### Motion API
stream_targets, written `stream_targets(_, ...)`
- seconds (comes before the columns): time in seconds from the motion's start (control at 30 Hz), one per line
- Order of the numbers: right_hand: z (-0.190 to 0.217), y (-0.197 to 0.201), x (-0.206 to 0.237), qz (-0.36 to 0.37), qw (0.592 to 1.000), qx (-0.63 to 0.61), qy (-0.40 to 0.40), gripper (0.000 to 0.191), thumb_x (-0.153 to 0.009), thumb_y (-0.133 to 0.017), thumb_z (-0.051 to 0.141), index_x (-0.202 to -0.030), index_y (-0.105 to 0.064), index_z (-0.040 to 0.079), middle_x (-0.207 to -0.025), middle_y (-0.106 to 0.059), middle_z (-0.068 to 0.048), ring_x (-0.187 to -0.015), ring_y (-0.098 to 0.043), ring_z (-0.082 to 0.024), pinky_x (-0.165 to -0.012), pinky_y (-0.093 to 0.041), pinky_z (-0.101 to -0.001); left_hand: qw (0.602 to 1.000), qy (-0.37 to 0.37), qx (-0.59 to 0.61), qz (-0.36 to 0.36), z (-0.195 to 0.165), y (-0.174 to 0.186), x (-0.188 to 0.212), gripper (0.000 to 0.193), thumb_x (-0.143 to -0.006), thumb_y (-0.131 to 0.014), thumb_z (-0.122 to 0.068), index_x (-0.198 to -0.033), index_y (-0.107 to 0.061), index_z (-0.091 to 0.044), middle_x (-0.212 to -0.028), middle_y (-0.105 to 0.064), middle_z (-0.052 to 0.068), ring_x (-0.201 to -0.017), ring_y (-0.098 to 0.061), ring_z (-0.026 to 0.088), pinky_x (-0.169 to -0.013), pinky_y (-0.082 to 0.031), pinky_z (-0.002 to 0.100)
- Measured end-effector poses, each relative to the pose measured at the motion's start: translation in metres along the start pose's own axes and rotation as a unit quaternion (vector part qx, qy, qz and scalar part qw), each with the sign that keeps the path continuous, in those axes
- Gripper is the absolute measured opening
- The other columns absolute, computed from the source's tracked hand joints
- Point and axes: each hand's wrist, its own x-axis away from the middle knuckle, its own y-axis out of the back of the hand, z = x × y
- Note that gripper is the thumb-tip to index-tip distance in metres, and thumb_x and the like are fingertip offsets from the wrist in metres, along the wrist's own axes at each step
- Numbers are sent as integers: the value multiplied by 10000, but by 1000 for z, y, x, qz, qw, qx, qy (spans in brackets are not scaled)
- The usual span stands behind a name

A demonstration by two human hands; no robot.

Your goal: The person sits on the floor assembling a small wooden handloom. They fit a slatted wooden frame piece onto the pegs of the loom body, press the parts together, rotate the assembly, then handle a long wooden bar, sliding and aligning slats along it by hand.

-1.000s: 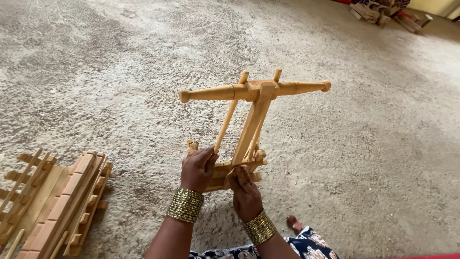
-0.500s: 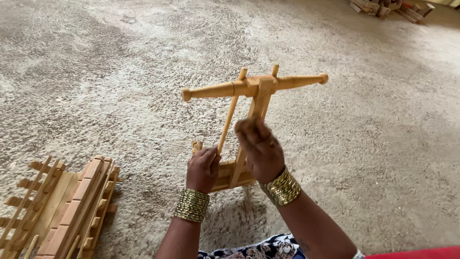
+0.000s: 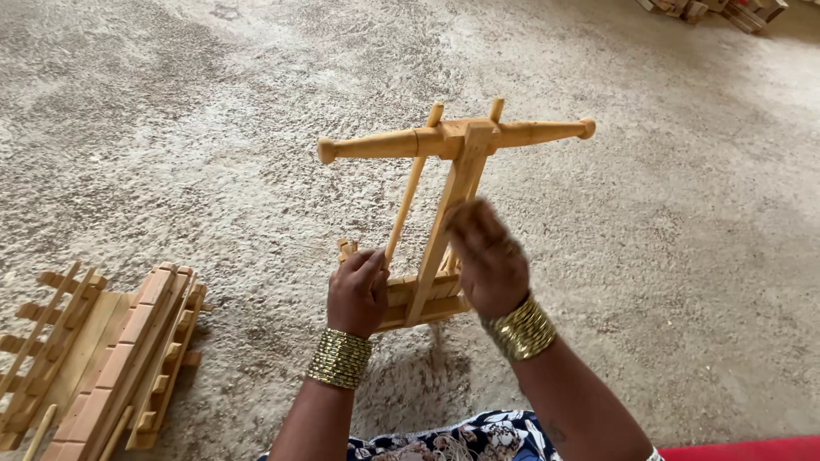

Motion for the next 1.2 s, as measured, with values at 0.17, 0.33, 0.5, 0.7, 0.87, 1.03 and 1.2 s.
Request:
stream_targets(0.17,9,-16,12,33,998,-42,-28,399,-979,-422,-133,-1263,-657,19,-1453,-543,-224,-1443,-484,-304,-706,-625,-220,992,95,-18,84,-12,-2,-10,246,-912,-713,-309,-1045,-732,-103,-866,-753,36,-745,-699,190,-774,-542,419)
stream_targets(0.33,58,-32,89,-53,987,-145,-31,185,-1096,-554,47,-1210,-697,78,-1445,-597,-102,-1431,-503,-210,-987,-648,-382,981,177,4,77,-23,-7,-10,288,-971,-677,-375,-852,-747,-123,-691,-724,25,-617,-646,171,-649,-511,410)
stream_targets(0.5,26,-21,144,-55,953,-145,-259,217,-1031,-530,98,-1148,-705,46,-1258,-714,-148,-1110,-722,-219,-768,-655,-270,929,313,191,-57,-14,-15,-3,235,-979,-633,-291,-890,-712,-89,-687,-651,29,-540,-532,120,-466,-436,305)
stream_targets(0.7,7,-31,151,25,962,-87,-259,269,-948,-540,41,-1163,-702,47,-1232,-729,-152,-1071,-733,-249,-738,-660,-307,812,349,448,-138,-7,-53,12,236,-1055,-601,-249,-961,-672,-45,-813,-624,21,-661,-490,77,-568,-434,234)
stream_targets(0.87,45,-30,139,125,980,-100,-123,377,-833,-553,-32,-1167,-709,46,-1236,-729,-161,-1108,-698,-273,-768,-646,-375,728,423,511,-170,5,-78,20,206,-1017,-578,-247,-1011,-646,-53,-876,-693,52,-776,-594,123,-694,-516,285)
stream_targets(1.03,36,-24,134,152,973,-95,-147,366,-799,-574,-60,-1124,-717,30,-1238,-722,-167,-1161,-673,-294,-804,-634,-416,705,444,518,-197,17,-88,24,212,-1038,-604,-244,-1025,-647,-37,-894,-687,51,-793,-574,144,-745,-488,311)
stream_targets(1.2,52,-37,136,277,930,-133,-202,220,-1035,-594,-5,-1019,-785,105,-1045,-747,-125,-876,-739,-217,-749,-657,-360,692,467,515,-194,28,-86,22,203,-1014,-617,-275,-1028,-624,-73,-920,-686,34,-858,-581,139,-796,-479,328)
